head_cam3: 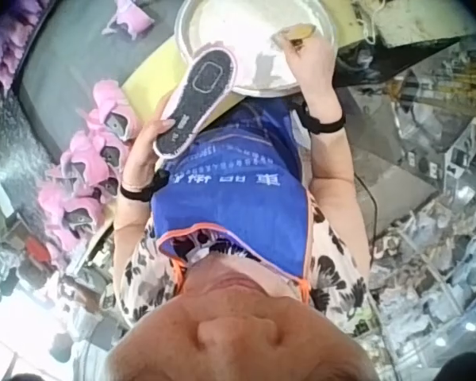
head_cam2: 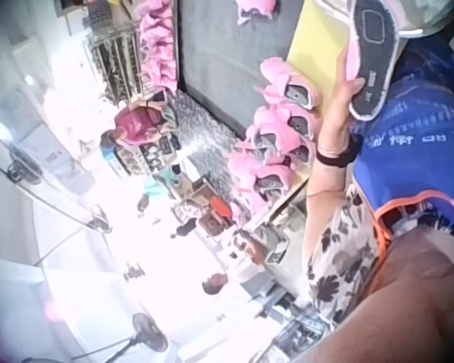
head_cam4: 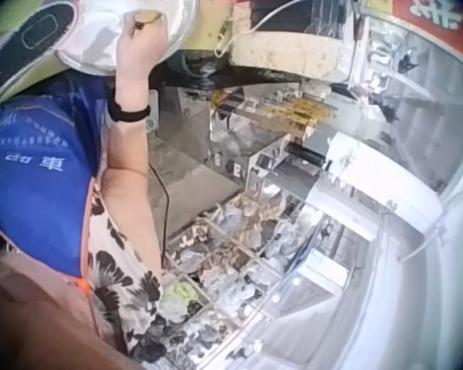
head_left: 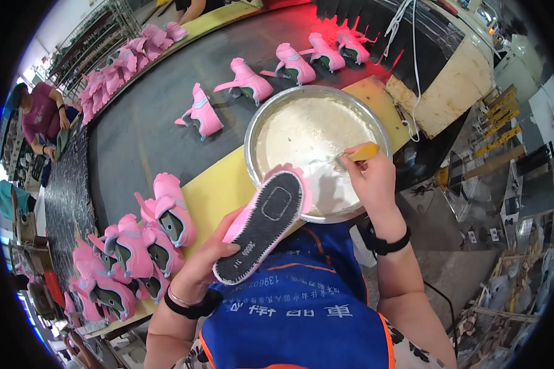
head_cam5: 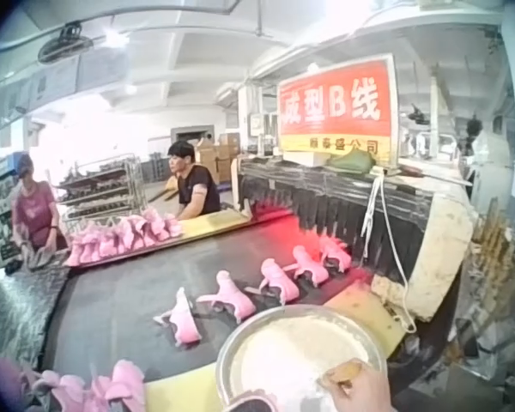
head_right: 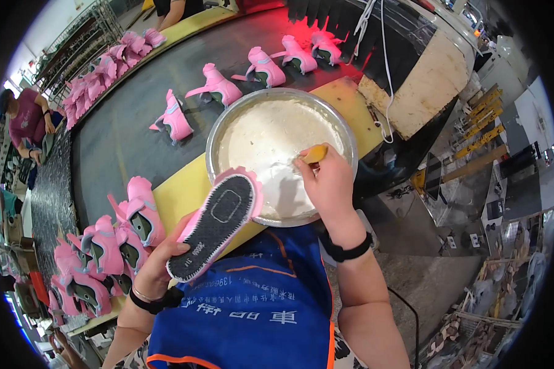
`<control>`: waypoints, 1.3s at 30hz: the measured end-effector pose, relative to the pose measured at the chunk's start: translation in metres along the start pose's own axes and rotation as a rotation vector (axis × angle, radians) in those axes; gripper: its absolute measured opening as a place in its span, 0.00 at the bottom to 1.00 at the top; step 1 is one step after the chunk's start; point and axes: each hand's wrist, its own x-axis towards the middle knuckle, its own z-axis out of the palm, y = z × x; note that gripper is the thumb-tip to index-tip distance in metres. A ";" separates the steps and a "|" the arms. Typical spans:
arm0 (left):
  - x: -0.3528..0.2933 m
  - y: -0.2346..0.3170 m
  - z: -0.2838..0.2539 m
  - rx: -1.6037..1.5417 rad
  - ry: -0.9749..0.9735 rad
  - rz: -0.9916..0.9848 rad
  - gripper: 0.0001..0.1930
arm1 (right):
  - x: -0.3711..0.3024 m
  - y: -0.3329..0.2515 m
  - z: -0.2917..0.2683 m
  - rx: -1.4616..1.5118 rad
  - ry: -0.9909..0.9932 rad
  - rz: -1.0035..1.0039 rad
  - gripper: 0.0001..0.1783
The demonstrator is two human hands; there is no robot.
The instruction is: Apply adhesive to the soles of shoes using a brush on a manufacturing assembly line.
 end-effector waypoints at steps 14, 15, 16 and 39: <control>0.030 0.022 0.025 0.097 -0.092 -0.231 0.37 | -0.008 -0.034 -0.031 0.363 -0.258 -0.680 0.11; 0.030 0.022 0.026 0.093 -0.088 -0.236 0.37 | -0.008 -0.031 -0.031 0.367 -0.257 -0.680 0.11; 0.030 0.022 0.025 0.095 -0.086 -0.237 0.37 | -0.007 -0.027 -0.031 0.324 -0.265 -0.638 0.10; 0.019 0.018 0.022 0.270 -0.072 -0.131 0.43 | -0.021 -0.013 -0.010 0.366 0.091 -0.344 0.06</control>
